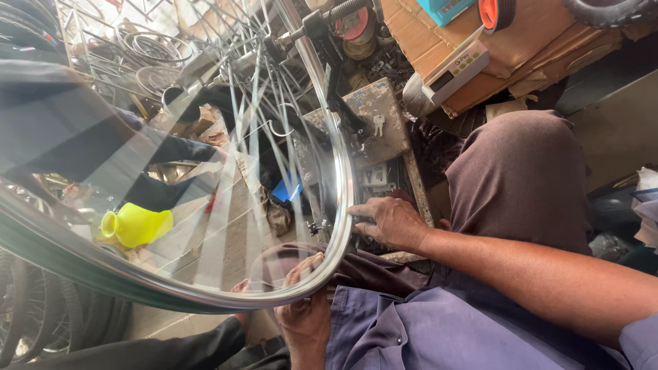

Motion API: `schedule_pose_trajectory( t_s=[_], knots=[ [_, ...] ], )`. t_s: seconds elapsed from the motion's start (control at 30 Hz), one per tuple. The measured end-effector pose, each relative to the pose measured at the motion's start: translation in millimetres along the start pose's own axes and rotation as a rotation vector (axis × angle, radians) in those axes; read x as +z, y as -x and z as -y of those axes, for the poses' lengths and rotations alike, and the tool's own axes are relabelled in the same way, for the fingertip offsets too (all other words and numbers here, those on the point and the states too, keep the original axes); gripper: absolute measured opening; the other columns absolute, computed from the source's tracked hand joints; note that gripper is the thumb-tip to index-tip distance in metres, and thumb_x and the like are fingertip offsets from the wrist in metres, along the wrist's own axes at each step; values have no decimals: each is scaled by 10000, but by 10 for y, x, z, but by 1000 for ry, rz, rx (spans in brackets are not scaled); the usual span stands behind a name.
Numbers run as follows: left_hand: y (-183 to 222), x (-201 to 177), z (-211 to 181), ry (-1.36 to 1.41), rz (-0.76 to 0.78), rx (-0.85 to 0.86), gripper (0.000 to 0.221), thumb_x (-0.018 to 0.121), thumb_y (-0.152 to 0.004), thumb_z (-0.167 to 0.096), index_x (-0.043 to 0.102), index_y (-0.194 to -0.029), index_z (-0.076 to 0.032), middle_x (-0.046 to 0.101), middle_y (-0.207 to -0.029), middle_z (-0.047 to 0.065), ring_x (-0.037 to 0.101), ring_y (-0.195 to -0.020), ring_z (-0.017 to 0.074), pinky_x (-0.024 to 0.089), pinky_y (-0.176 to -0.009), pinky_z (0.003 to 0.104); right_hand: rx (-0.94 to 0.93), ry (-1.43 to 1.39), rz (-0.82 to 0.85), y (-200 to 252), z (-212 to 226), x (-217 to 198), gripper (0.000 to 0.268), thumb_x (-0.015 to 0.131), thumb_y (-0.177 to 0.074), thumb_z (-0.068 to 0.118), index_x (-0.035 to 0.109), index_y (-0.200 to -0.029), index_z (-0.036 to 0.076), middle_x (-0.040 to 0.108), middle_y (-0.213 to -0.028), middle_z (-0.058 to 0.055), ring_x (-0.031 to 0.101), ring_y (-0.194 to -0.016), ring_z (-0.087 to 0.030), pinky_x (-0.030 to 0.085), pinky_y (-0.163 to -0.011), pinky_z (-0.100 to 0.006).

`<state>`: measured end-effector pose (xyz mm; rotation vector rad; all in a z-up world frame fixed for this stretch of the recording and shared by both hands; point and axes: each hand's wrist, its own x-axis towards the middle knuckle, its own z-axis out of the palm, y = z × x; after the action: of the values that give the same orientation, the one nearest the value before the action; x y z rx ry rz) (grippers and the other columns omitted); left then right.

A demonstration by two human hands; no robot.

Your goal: The person threads spokes through a bicycle rim and tightens them by hand while the wheel is mounted on a truing stand.

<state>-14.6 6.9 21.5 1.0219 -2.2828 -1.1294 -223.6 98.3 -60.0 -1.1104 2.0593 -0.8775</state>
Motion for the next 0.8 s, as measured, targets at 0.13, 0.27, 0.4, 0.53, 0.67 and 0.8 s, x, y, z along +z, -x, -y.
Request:
schedule_pose_trajectory(
  t_s=[0.13, 0.27, 0.4, 0.53, 0.67, 0.8],
  knots=[
    [-9, 30, 18, 15, -64, 220, 286, 710, -895, -24, 723, -1178, -68, 752, -1180, 112, 765, -1032, 200, 629, -805, 310, -25, 0, -26, -13, -25, 29, 419, 672, -917, 426, 684, -1298, 252, 707, -991, -92, 695, -939, -261, 547, -872, -445],
    [-21, 23, 16, -32, -72, 259, 298, 728, -864, -10, 714, -1156, -61, 748, -1181, 119, 753, -1072, 232, 630, -875, 334, -24, 16, -25, -10, -31, 38, 419, 672, -916, 424, 683, -1307, 272, 703, -989, -101, 691, -936, -275, 545, -866, -449],
    [-26, 31, -1, -33, -76, 271, 306, 733, -854, -3, 714, -1155, -56, 754, -1170, 127, 746, -1102, 257, 607, -933, 363, -20, 4, -28, -14, -31, 35, 421, 676, -912, 424, 685, -1302, 265, 707, -990, -96, 692, -940, -274, 543, -863, -452],
    [-43, 28, -33, -118, -78, 251, 312, 751, -844, -18, 700, -1149, -52, 745, -1163, 128, 745, -1083, 250, 604, -920, 355, -20, 6, -24, -15, -33, 35, 424, 674, -913, 425, 683, -1305, 263, 703, -989, -100, 692, -941, -273, 544, -868, -451],
    [-43, 8, -67, -119, -65, 236, 334, 754, -822, -14, 695, -1149, -42, 742, -1161, 133, 740, -1088, 260, 596, -925, 363, -10, 3, -25, -5, -33, 38, 427, 679, -904, 430, 687, -1297, 262, 703, -988, -98, 694, -941, -271, 545, -868, -452],
    [-47, 9, -61, -124, -70, 254, 345, 768, -810, -15, 686, -1144, -41, 742, -1158, 123, 738, -1092, 267, 597, -926, 369, -30, 10, -39, -9, -41, 39, 419, 683, -910, 424, 690, -1295, 259, 703, -996, -100, 691, -944, -279, 544, -863, -458]
  ],
)
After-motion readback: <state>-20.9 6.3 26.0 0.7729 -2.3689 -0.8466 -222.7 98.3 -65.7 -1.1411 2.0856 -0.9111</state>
